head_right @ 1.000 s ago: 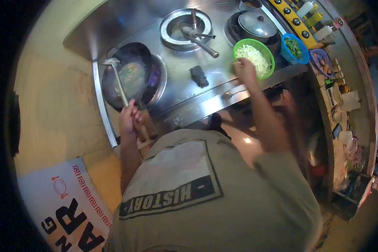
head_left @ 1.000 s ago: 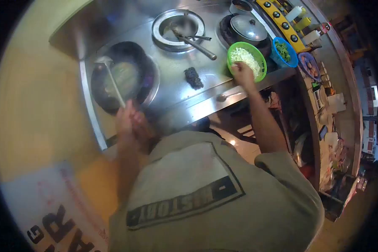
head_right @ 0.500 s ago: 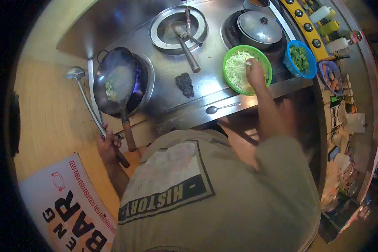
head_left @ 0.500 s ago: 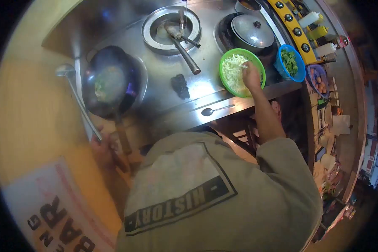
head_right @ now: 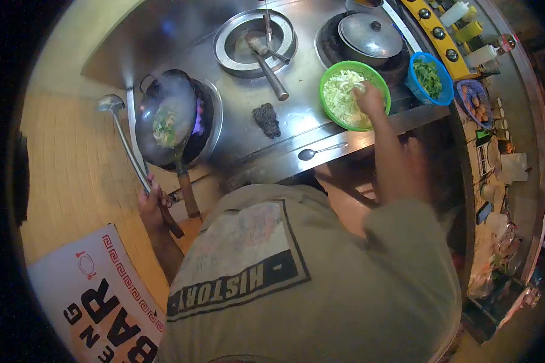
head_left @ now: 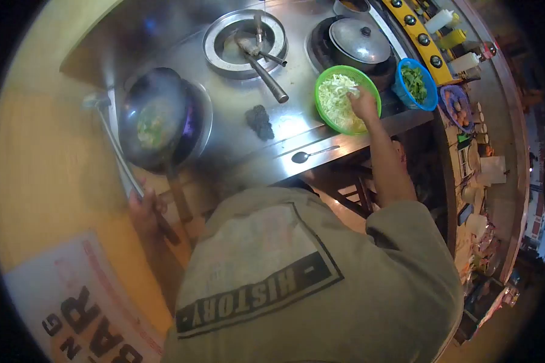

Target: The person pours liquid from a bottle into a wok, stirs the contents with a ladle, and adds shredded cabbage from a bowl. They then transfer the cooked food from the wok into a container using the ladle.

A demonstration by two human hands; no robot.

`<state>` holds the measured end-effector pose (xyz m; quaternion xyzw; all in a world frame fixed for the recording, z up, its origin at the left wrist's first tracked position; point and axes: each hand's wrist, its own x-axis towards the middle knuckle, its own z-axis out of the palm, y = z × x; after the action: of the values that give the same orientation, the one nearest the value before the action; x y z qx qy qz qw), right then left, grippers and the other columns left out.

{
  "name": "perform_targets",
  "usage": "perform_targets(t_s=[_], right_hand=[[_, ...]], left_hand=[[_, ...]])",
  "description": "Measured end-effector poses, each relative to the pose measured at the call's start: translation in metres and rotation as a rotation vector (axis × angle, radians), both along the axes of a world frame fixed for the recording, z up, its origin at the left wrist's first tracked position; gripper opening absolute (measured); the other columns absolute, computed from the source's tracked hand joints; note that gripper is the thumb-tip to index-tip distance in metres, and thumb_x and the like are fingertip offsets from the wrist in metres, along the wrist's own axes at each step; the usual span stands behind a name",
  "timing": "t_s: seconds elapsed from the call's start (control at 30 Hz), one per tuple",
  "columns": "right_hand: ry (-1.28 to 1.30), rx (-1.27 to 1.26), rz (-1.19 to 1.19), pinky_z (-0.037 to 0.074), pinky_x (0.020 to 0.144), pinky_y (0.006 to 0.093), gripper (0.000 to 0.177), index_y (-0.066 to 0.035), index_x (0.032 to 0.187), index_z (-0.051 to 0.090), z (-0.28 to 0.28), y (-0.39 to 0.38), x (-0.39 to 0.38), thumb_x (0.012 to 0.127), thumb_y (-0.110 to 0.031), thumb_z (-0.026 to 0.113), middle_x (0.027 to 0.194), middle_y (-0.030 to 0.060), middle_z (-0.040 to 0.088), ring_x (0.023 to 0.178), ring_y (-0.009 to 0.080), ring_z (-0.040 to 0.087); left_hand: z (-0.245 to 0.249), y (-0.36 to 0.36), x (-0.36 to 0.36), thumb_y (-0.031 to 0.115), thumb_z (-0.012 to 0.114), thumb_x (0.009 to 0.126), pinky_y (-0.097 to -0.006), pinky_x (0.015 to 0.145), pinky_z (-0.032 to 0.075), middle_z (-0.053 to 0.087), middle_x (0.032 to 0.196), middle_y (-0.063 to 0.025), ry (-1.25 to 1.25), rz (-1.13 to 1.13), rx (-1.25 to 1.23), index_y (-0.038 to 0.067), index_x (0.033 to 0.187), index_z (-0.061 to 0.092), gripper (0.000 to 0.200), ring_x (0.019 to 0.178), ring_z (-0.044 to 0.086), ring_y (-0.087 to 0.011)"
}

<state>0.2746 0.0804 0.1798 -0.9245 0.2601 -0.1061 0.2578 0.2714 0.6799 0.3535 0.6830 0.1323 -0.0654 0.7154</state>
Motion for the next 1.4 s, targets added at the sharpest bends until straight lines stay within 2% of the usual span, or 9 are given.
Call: perform_targets(t_s=[0.37,0.63,0.97,1.07,1.13,1.2,1.33,1.37,1.4], right_hand=[[-0.028,-0.031,0.033,0.049,0.076,0.0354,0.033,-0.004,0.109,0.062,0.081,-0.020,-0.003,0.085,-0.026,0.063,0.094,0.0162,0.067,0.084,0.0242,0.065],[0.064,-0.160,-0.031,0.047,0.077,0.0343,0.039,-0.001,0.110,0.064,0.045,-0.029,0.007,0.085,-0.030,0.066,0.093,0.0133,0.067,0.085,0.0206,0.062],[-0.310,0.280,-0.320,0.049,0.067,0.0304,0.038,0.001,0.104,0.064,0.142,0.000,0.008,0.088,-0.034,0.062,0.087,0.0064,0.064,0.074,0.0161,0.059],[-0.472,0.556,-0.174,0.050,0.074,0.0334,0.031,-0.001,0.112,0.061,0.183,-0.006,0.021,0.087,-0.020,0.064,0.099,0.0100,0.065,0.084,0.0205,0.062],[-0.405,-0.610,0.309,0.049,0.082,0.0359,0.039,-0.004,0.119,0.058,0.218,0.041,0.026,0.081,-0.007,0.065,0.111,0.0130,0.063,0.097,0.0263,0.061],[-0.415,0.098,0.246,0.046,0.089,0.0321,0.034,-0.001,0.124,0.054,0.241,0.088,0.060,0.093,-0.013,0.050,0.126,0.0114,0.053,0.110,0.0204,0.053],[-0.267,-0.198,0.483,0.045,0.083,0.0288,0.034,-0.011,0.124,0.057,0.254,0.247,0.117,0.091,-0.019,0.052,0.121,0.0063,0.054,0.106,0.0209,0.055],[-0.310,0.474,0.338,0.045,0.080,0.0289,0.039,-0.011,0.122,0.059,0.254,0.307,0.130,0.087,-0.029,0.059,0.117,0.0068,0.057,0.104,0.0205,0.055],[-0.346,0.025,0.614,0.047,0.088,0.0358,0.038,-0.017,0.123,0.057,0.209,0.307,0.166,0.086,-0.020,0.058,0.114,0.0099,0.062,0.105,0.0255,0.059]], left_hand=[[-0.010,0.043,0.015,0.013,0.060,0.087,-0.0235,0.044,0.040,0.049,0.066,0.0007,-0.024,-0.011,0.020,0.002,0.123,0.046,0.041,0.050,0.046,-0.0078],[0.007,0.075,0.018,0.013,0.060,0.088,-0.0237,0.045,0.040,0.048,0.063,-0.0011,0.003,-0.041,0.018,0.001,0.119,0.047,0.036,0.050,0.045,-0.0074],[-0.034,0.110,0.017,0.006,0.066,0.082,-0.0231,0.044,0.039,0.054,0.067,-0.0032,-0.127,-0.122,0.548,0.004,0.147,-0.002,0.094,0.050,0.046,-0.0070],[-0.021,0.112,0.017,0.008,0.067,0.080,-0.0265,0.050,0.044,0.058,0.069,-0.0070,-0.062,-0.123,0.570,0.001,0.146,0.003,0.093,0.057,0.053,-0.0114],[-0.019,0.118,0.017,0.011,0.069,0.077,-0.0296,0.057,0.048,0.063,0.073,-0.0114,-0.023,-0.132,0.578,-0.003,0.145,0.007,0.093,0.064,0.060,-0.0160],[-0.025,0.126,0.023,0.006,0.065,0.082,-0.0232,0.045,0.040,0.049,0.061,0.0005,-0.226,-0.138,0.522,0.005,0.147,0.000,0.093,0.050,0.044,-0.0062],[-0.015,0.142,0.025,0.006,0.065,0.082,-0.0228,0.046,0.040,0.051,0.062,-0.0005,-0.236,-0.171,0.422,0.005,0.147,0.000,0.092,0.051,0.045,-0.0062],[-0.013,0.146,0.024,0.007,0.066,0.081,-0.0249,0.050,0.042,0.057,0.066,-0.0034,-0.187,-0.180,0.473,0.003,0.147,0.003,0.091,0.054,0.050,-0.0093],[-0.012,0.151,0.023,0.009,0.066,0.079,-0.0270,0.054,0.044,0.062,0.070,-0.0063,-0.139,-0.188,0.525,0.002,0.147,0.007,0.090,0.058,0.055,-0.0124]])
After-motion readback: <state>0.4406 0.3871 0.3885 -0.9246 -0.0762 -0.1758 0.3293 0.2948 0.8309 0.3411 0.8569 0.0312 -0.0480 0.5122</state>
